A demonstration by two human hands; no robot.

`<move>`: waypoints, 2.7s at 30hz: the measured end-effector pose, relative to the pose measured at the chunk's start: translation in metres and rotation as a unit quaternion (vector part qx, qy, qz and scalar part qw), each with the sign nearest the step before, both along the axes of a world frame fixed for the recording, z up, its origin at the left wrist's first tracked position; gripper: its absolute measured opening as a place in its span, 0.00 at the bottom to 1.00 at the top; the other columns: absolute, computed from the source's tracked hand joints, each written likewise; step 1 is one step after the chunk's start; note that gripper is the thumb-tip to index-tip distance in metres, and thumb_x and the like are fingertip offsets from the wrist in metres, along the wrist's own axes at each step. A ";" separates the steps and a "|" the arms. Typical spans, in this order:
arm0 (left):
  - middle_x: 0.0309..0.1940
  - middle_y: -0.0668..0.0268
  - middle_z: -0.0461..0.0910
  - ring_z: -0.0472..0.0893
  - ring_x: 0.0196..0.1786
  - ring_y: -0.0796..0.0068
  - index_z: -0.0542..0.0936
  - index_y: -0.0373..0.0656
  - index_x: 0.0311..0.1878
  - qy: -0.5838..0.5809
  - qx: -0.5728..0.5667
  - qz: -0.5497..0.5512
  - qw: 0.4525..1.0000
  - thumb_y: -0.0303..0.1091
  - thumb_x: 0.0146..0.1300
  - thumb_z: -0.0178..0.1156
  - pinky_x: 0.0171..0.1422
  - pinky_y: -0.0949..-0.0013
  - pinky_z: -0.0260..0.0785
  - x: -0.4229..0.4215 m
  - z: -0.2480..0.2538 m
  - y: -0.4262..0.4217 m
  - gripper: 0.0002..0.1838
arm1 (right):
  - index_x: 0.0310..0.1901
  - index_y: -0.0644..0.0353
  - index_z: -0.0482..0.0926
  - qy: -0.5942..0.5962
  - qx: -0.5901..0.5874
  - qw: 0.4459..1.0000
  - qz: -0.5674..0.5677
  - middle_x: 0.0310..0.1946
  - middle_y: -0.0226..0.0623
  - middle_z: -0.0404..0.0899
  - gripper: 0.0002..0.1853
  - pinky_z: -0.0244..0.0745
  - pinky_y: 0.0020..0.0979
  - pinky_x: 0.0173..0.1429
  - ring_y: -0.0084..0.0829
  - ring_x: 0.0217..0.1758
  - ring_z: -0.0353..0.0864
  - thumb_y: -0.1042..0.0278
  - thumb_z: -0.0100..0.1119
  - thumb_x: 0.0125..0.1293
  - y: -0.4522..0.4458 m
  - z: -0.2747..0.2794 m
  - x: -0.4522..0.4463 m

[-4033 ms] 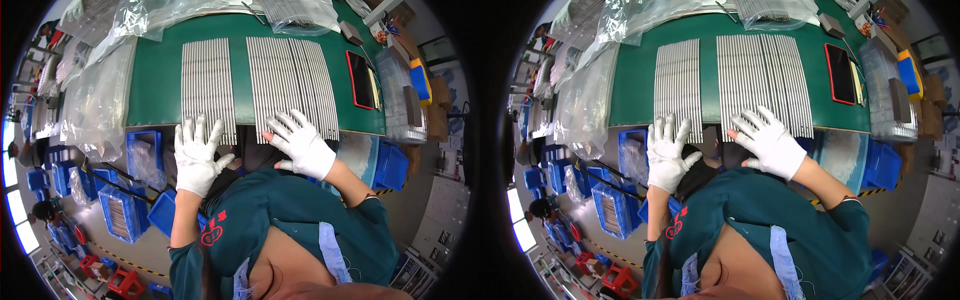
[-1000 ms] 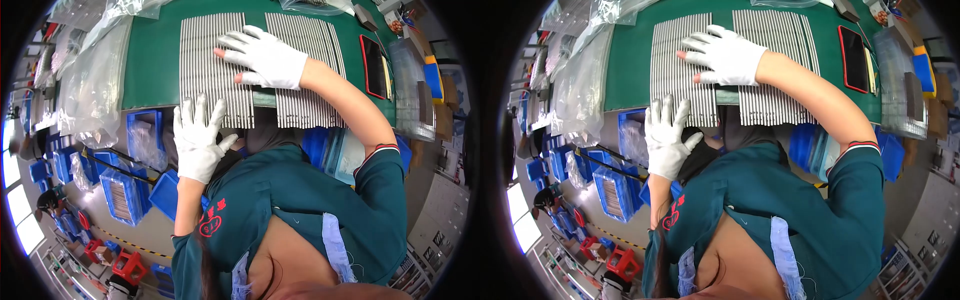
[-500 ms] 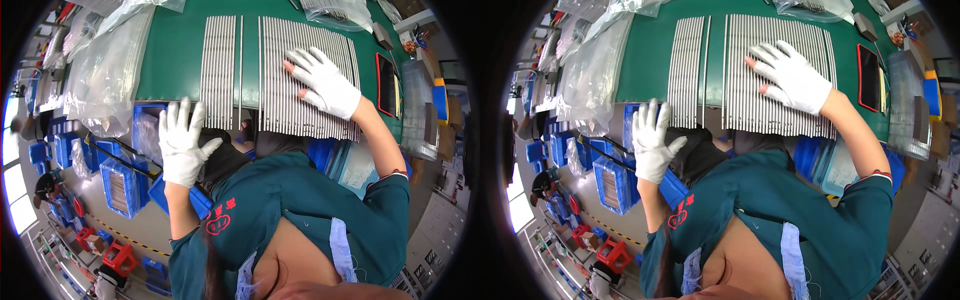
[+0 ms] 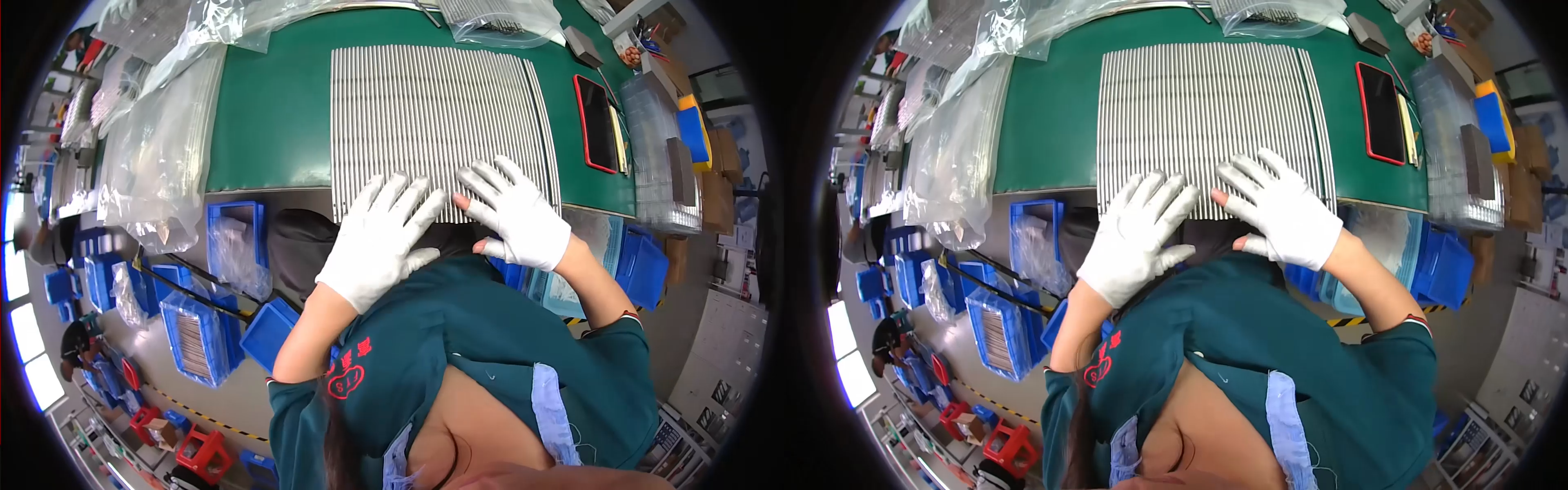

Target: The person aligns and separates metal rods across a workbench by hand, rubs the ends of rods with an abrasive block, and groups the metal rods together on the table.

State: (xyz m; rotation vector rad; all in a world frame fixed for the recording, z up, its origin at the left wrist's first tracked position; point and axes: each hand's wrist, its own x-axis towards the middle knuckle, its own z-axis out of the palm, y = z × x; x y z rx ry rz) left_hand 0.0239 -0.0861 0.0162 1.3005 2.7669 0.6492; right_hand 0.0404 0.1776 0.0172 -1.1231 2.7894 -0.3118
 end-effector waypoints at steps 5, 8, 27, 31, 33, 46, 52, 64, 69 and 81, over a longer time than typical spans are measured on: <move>0.45 0.62 0.82 0.81 0.53 0.63 0.77 0.41 0.58 0.127 0.041 -0.023 0.991 0.30 0.53 0.65 0.62 0.61 0.72 0.025 0.103 -0.013 0.25 | 0.66 0.59 0.72 0.014 -0.023 0.999 0.045 0.70 0.48 0.68 0.39 0.51 0.54 0.79 0.48 0.74 0.65 0.46 0.67 0.57 -0.014 -0.003 0.003; 0.39 0.65 0.82 0.83 0.47 0.70 0.81 0.42 0.51 0.219 -0.023 -0.029 0.975 0.33 0.57 0.65 0.52 0.68 0.78 0.062 0.147 -0.003 0.17 | 0.64 0.61 0.72 -0.008 -0.112 0.992 0.065 0.69 0.48 0.68 0.40 0.54 0.55 0.77 0.49 0.73 0.66 0.51 0.72 0.49 -0.027 -0.005 0.004; 0.21 0.61 0.78 0.79 0.24 0.61 0.78 0.40 0.30 -0.255 -0.035 -0.010 0.966 0.42 0.60 0.61 0.35 0.63 0.75 0.046 0.186 0.046 0.13 | 0.68 0.63 0.68 0.041 -0.072 0.996 0.031 0.67 0.52 0.70 0.39 0.54 0.54 0.78 0.52 0.71 0.67 0.48 0.63 0.59 -0.023 0.011 0.000; 0.19 0.63 0.78 0.78 0.21 0.60 0.79 0.41 0.26 -0.126 -0.154 0.224 0.954 0.44 0.59 0.62 0.33 0.62 0.75 0.068 0.181 0.043 0.16 | 0.69 0.63 0.68 0.043 -0.066 0.997 0.015 0.67 0.51 0.70 0.39 0.54 0.52 0.78 0.52 0.72 0.67 0.49 0.63 0.60 -0.020 0.009 -0.001; 0.19 0.63 0.78 0.78 0.20 0.60 0.79 0.41 0.25 -0.141 -0.172 0.278 0.934 0.45 0.59 0.63 0.33 0.62 0.74 0.068 0.179 0.046 0.16 | 0.69 0.63 0.68 0.030 -0.064 0.997 0.006 0.68 0.51 0.70 0.39 0.54 0.51 0.78 0.51 0.73 0.66 0.49 0.63 0.60 -0.018 0.009 -0.003; 0.45 0.53 0.82 0.81 0.51 0.52 0.80 0.37 0.51 0.100 -0.207 -0.022 0.973 0.37 0.60 0.59 0.58 0.50 0.70 0.053 0.125 0.073 0.19 | 0.70 0.63 0.67 -0.016 -0.075 0.997 -0.010 0.69 0.52 0.67 0.39 0.51 0.52 0.79 0.51 0.74 0.63 0.45 0.58 0.64 -0.016 0.008 -0.018; 0.70 0.55 0.68 0.62 0.76 0.54 0.67 0.41 0.71 0.020 -0.149 0.018 0.988 0.59 0.55 0.66 0.80 0.45 0.47 -0.018 0.053 0.036 0.46 | 0.65 0.55 0.75 -0.002 -0.011 1.000 -0.015 0.68 0.46 0.71 0.39 0.51 0.54 0.80 0.48 0.75 0.64 0.42 0.68 0.54 -0.020 0.003 -0.017; 0.73 0.62 0.66 0.61 0.76 0.52 0.68 0.60 0.73 0.042 -0.137 0.099 0.985 0.67 0.50 0.66 0.80 0.43 0.43 -0.023 -0.023 -0.023 0.47 | 0.68 0.50 0.73 0.007 -0.046 0.999 0.026 0.71 0.43 0.67 0.41 0.52 0.52 0.81 0.44 0.76 0.64 0.46 0.72 0.52 -0.050 -0.010 -0.022; 0.73 0.56 0.65 0.61 0.75 0.46 0.67 0.58 0.74 0.054 -0.170 0.180 0.967 0.66 0.49 0.67 0.79 0.39 0.45 -0.019 -0.021 -0.057 0.48 | 0.67 0.51 0.73 0.023 -0.154 0.986 0.066 0.70 0.46 0.68 0.39 0.52 0.52 0.79 0.46 0.73 0.66 0.43 0.69 0.55 -0.078 -0.016 -0.030; 0.73 0.51 0.64 0.61 0.75 0.41 0.66 0.59 0.74 0.064 -0.162 0.214 0.961 0.66 0.52 0.65 0.80 0.40 0.45 -0.011 -0.031 -0.079 0.47 | 0.68 0.59 0.70 0.094 0.037 0.989 -0.112 0.70 0.54 0.66 0.39 0.49 0.56 0.79 0.54 0.74 0.63 0.36 0.51 0.65 0.045 -0.008 -0.022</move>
